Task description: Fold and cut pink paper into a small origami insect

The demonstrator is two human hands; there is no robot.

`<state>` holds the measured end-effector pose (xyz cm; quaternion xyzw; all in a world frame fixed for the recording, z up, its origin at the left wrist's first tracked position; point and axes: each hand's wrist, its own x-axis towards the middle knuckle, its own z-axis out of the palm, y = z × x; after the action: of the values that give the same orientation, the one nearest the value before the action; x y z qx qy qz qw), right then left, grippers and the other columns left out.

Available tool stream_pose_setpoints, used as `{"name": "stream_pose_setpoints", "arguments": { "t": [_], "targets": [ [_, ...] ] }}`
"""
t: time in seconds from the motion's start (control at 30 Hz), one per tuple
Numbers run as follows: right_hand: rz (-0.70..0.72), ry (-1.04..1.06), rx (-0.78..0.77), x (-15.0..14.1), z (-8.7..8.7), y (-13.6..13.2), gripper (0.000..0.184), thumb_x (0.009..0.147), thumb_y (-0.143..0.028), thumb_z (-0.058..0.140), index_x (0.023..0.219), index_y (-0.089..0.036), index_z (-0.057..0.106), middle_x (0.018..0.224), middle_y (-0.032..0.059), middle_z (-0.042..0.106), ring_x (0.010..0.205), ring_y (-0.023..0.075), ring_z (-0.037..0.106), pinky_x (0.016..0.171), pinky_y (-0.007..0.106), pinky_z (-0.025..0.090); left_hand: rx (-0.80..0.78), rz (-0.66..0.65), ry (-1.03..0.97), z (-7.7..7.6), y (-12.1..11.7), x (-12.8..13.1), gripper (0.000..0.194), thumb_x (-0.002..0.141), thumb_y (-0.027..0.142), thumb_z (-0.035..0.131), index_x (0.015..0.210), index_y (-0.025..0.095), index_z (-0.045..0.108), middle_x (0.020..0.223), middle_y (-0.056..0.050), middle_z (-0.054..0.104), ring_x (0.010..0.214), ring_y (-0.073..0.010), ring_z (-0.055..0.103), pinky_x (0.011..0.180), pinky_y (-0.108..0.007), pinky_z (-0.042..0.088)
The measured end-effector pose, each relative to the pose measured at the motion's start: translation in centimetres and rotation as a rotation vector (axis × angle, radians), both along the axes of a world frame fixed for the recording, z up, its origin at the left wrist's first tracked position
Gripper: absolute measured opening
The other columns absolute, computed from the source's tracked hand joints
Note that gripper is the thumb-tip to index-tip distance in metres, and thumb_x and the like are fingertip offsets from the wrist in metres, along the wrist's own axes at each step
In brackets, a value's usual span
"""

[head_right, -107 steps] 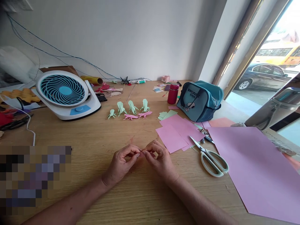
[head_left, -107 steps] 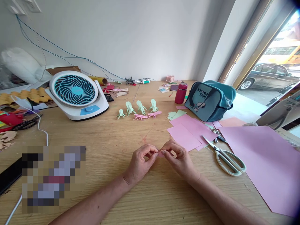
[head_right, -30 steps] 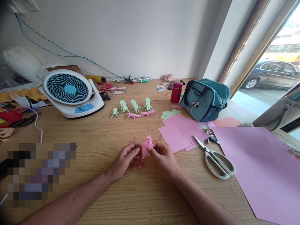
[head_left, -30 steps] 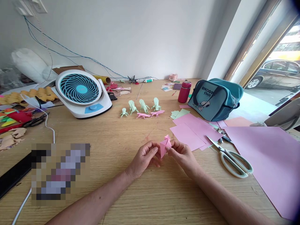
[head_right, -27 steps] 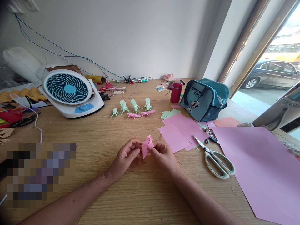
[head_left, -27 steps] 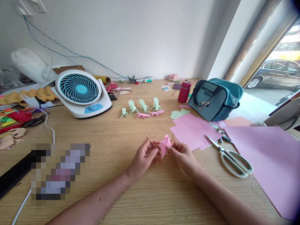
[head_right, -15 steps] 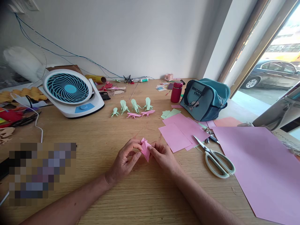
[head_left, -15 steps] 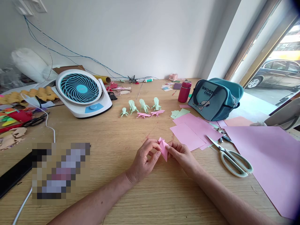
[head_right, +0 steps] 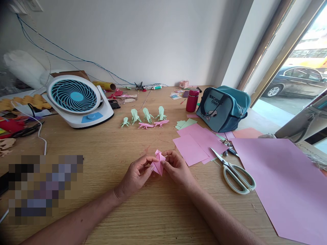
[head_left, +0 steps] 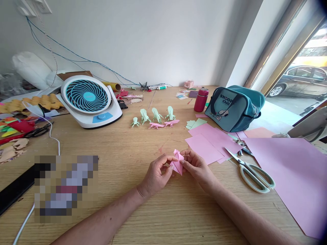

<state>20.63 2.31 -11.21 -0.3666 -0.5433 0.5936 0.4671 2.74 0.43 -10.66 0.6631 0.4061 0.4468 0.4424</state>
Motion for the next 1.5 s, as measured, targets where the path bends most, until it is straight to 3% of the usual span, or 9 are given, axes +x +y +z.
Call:
{"name": "stream_pose_setpoints", "arguments": {
  "t": [0.13,0.3,0.5,0.67,0.77,0.93,1.17,1.37,1.5],
  "targets": [
    [0.077,-0.012,0.114,-0.2,-0.8,0.0,0.039,0.087,-0.041,0.064,0.119,-0.025,0.049,0.078,-0.0027,0.056,0.066,0.0137,0.053,0.060,0.027,0.043,-0.093,-0.029,-0.083,0.5,0.1,0.1,0.019,0.090,0.024,0.056,0.106,0.016,0.065,0.097,-0.007,0.069,0.080,-0.0169,0.068,0.071,-0.026,0.057],
    [0.044,-0.085,0.166,-0.2,-1.3,-0.2,0.045,0.089,-0.031,0.059,0.131,-0.026,0.043,0.082,-0.0020,0.057,0.069,0.0144,0.056,0.062,0.027,0.046,-0.141,-0.053,-0.169,1.2,0.1,0.3,0.026,0.091,0.032,0.059,0.112,0.016,0.060,0.102,-0.009,0.070,0.083,-0.0185,0.068,0.069,-0.027,0.057],
    [-0.022,-0.180,0.260,-0.3,-1.2,-0.6,0.051,0.088,-0.022,0.054,0.137,-0.026,0.041,0.083,-0.0018,0.054,0.070,0.0142,0.053,0.063,0.026,0.044,-0.023,-0.106,-0.041,1.3,0.3,0.0,0.025,0.096,0.028,0.051,0.112,0.017,0.067,0.113,-0.010,0.071,0.105,-0.0215,0.066,0.092,-0.031,0.051],
    [-0.084,-0.401,0.355,-0.2,-0.5,-0.9,0.053,0.085,-0.012,0.051,0.136,-0.025,0.047,0.071,-0.0047,0.048,0.060,0.0125,0.044,0.056,0.025,0.037,0.064,-0.084,0.081,1.3,0.3,-0.2,0.029,0.098,0.025,0.047,0.115,0.020,0.070,0.114,-0.008,0.071,0.105,-0.0205,0.064,0.095,-0.030,0.047],
    [-0.110,-0.487,0.413,0.0,-0.4,-0.8,0.048,0.083,-0.010,0.050,0.129,-0.023,0.057,0.073,-0.0026,0.050,0.062,0.0138,0.046,0.058,0.026,0.038,0.061,-0.079,0.077,1.2,0.4,-0.4,0.030,0.099,0.026,0.046,0.115,0.020,0.071,0.115,-0.007,0.070,0.105,-0.0204,0.063,0.096,-0.030,0.045],
    [-0.093,-0.464,0.409,0.2,-0.8,-0.4,0.038,0.088,-0.018,0.052,0.124,-0.023,0.064,0.089,0.0041,0.062,0.075,0.0179,0.056,0.066,0.030,0.044,-0.060,-0.094,-0.021,0.8,0.7,-0.6,0.032,0.098,0.032,0.047,0.111,0.019,0.073,0.107,-0.007,0.072,0.098,-0.0208,0.064,0.092,-0.031,0.047],
    [-0.074,-0.282,0.247,0.2,-0.9,0.0,0.029,0.089,-0.033,0.060,0.113,-0.021,0.071,0.092,0.0060,0.070,0.075,0.0182,0.060,0.064,0.029,0.046,-0.398,-0.211,-0.342,-0.1,0.9,-0.4,0.035,0.093,0.041,0.057,0.113,0.017,0.072,0.094,-0.008,0.071,0.079,-0.0175,0.063,0.066,-0.025,0.052],
    [0.020,-0.154,0.178,0.0,-0.4,-0.2,0.039,0.091,-0.049,0.057,0.116,-0.022,0.068,0.086,0.0039,0.066,0.058,0.0120,0.051,0.051,0.025,0.043,-0.535,-0.239,-0.514,-0.4,1.2,-0.4,0.032,0.089,0.042,0.065,0.103,0.015,0.074,0.081,-0.006,0.068,0.068,-0.0145,0.061,0.057,-0.023,0.051],
    [-0.025,-0.060,0.179,0.0,-0.7,-0.2,0.028,0.089,-0.045,0.065,0.107,-0.024,0.061,0.074,-0.0025,0.054,0.061,0.0112,0.049,0.052,0.022,0.040,-0.538,-0.218,-0.513,0.1,1.0,-0.1,0.026,0.084,0.038,0.072,0.099,0.017,0.073,0.085,-0.004,0.067,0.073,-0.0126,0.060,0.060,-0.020,0.050]
  ]
}}
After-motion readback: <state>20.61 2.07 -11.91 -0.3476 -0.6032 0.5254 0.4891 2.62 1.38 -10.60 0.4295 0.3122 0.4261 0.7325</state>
